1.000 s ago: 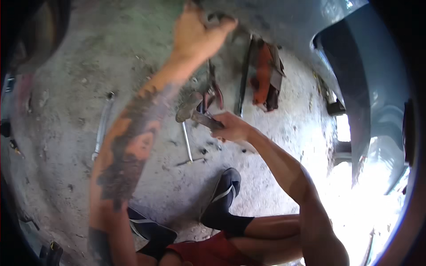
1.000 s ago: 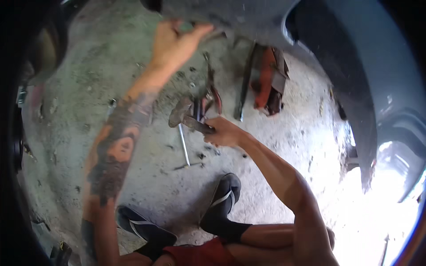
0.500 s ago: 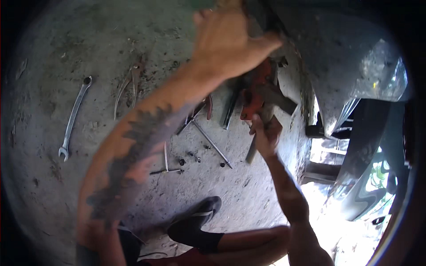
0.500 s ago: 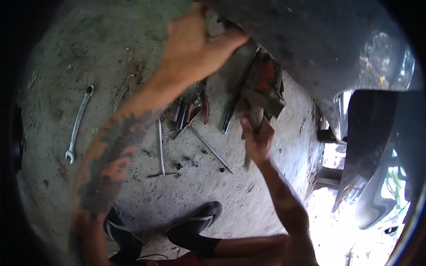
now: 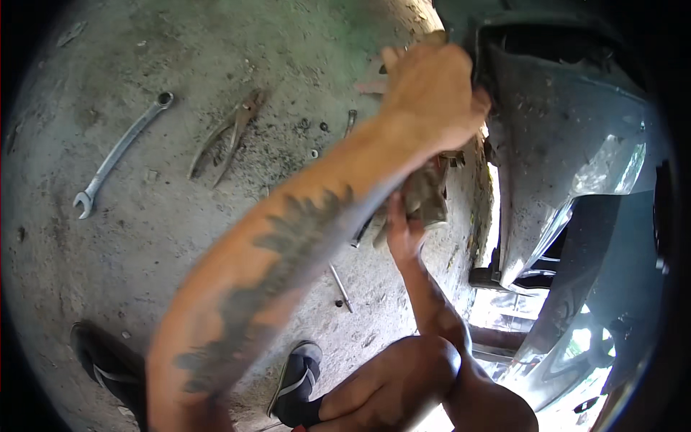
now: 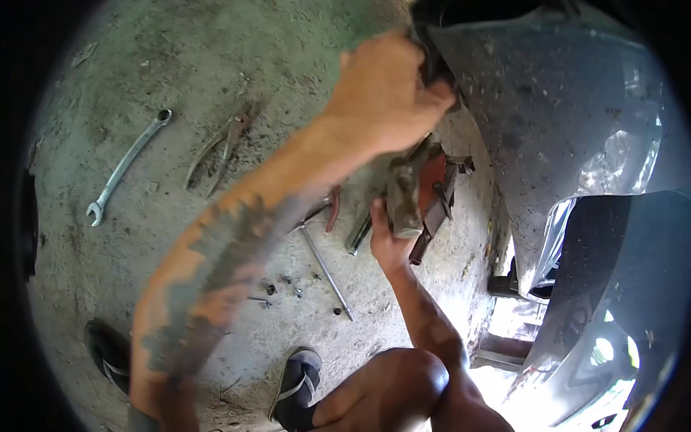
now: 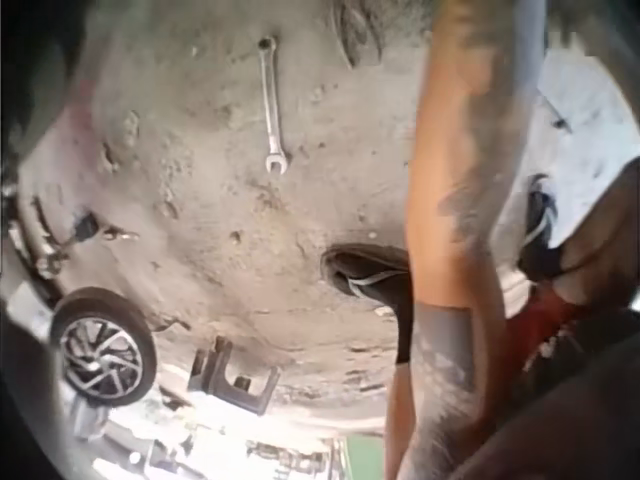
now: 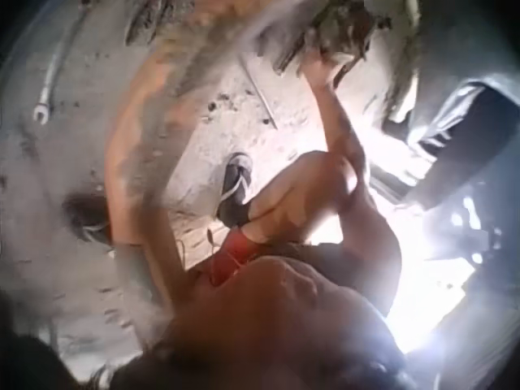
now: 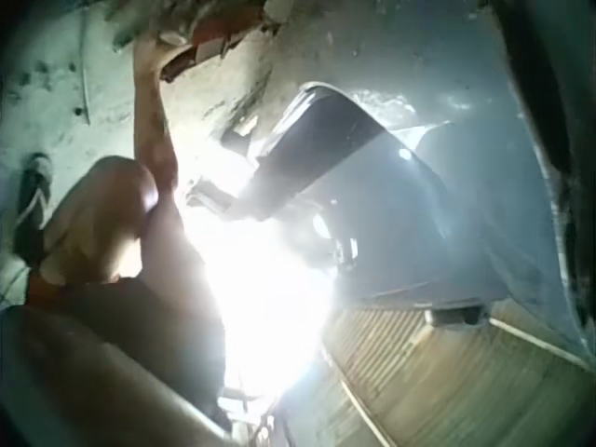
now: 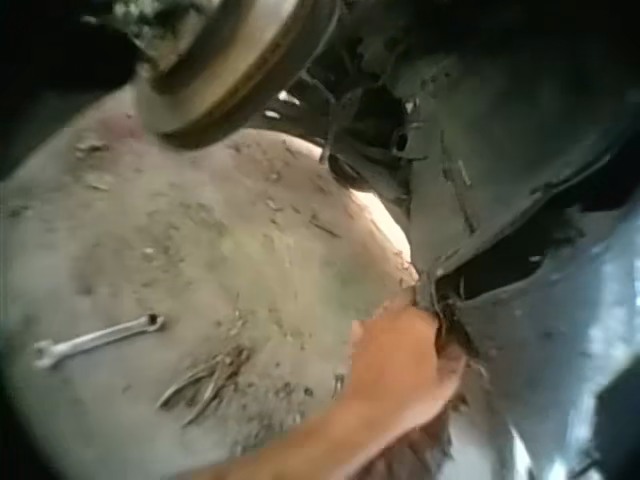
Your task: Repairing and aligning a car fender panel using a hammer and a tool as a punch.
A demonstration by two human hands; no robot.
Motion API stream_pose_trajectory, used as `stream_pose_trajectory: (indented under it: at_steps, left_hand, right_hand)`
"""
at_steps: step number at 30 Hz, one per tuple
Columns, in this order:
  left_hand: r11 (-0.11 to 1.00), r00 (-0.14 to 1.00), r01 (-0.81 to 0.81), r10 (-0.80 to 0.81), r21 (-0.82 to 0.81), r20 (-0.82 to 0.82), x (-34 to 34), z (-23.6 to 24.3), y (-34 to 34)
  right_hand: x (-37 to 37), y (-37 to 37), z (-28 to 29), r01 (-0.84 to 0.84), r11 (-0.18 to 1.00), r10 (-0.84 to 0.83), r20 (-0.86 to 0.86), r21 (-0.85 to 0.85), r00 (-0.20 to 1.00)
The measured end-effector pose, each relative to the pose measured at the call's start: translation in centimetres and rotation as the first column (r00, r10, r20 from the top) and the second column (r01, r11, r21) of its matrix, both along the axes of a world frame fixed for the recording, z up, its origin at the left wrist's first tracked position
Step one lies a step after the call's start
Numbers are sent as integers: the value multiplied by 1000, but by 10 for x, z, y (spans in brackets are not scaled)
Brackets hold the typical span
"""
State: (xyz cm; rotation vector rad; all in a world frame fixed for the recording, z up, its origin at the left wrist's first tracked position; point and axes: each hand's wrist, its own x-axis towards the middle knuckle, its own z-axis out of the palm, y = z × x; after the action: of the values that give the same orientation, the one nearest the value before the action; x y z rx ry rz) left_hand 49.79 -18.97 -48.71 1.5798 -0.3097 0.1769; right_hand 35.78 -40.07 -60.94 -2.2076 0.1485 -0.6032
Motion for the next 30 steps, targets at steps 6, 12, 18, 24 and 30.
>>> stream_pose_trajectory:
  at_steps: [6, 12, 18, 24, 30]
  left_hand:
    - [976, 968, 93, -135, 195, 213, 16, -8, 21]
    - [997, 952, 3, -26, 78, 305, 15, -15, 18]
    - [993, 983, 51, -68, 103, 173, 9, -1, 21]
    - [971, 952, 234, -239, 52, 191, 12, 2, 34]
    - [977, 919, 174, -116, -123, 376, 20, -11, 27]
  right_hand:
    - [28, 40, 64, -145, 980, 124, 150, 140, 981]
    - [-3, 36, 84, -334, 905, 405, -289, 264, 867]
    - [-19, 39, 75, -345, 921, 353, -14, 179, 935]
    - [-26, 36, 100, -137, 991, 124, -416, -3, 901]
    - [-27, 48, 73, -301, 918, 375, -316, 260, 871]
